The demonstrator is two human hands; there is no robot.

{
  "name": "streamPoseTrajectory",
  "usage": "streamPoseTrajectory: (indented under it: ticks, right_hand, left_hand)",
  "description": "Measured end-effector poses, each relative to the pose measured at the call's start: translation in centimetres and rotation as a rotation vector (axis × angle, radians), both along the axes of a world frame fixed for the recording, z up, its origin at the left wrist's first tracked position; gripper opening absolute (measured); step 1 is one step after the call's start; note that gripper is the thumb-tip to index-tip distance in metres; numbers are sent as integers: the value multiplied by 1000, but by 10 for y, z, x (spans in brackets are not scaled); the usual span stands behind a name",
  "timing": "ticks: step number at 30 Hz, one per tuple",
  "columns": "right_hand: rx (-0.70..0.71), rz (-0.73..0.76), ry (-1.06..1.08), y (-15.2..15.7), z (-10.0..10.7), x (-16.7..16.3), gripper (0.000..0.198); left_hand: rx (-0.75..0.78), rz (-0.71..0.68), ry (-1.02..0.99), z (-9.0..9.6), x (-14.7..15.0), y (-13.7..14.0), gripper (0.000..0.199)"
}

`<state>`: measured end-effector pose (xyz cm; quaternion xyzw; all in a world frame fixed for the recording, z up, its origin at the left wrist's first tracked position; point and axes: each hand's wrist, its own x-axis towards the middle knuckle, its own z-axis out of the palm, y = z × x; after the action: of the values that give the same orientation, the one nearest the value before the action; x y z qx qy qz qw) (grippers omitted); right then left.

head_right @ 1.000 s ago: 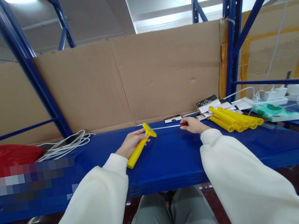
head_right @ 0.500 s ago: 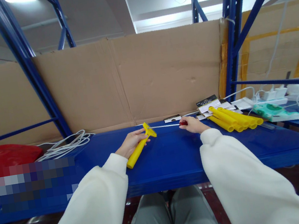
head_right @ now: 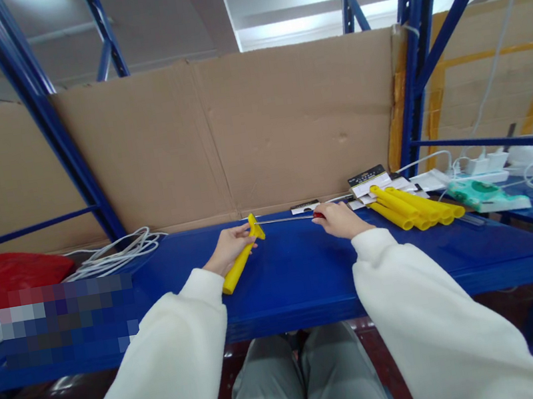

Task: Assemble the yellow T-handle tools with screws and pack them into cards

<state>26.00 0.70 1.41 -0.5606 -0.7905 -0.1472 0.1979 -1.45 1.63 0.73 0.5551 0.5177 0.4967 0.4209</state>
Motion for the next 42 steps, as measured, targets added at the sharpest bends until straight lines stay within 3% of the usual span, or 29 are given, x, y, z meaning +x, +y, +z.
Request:
streamPoseTrajectory:
  ticks: [6,17,22,30,37,42]
  right_hand:
    - [-33,1,-55,-10,-3,-9,29]
    - [-72,49,46,-13,-10,-12,22]
    - [0,50,-37,-12,-10,-9,10]
    - [82,56,-54,-14,-9,-7,24]
    - [92,2,-39,-13,-9,-6,17]
    - [118,42,-40,-14,-9,-8,22]
  left_hand:
    - [60,43,147,0,-8,2,52]
    - [91,44,108,-3,-14,5,53]
    - [102,33,165,-2,-15,6,54]
    - [85,21,166,1,-17,4,52]
    - [75,19,143,-1,-16,6,51]
    - [68,34,113,-4,-17,10,51]
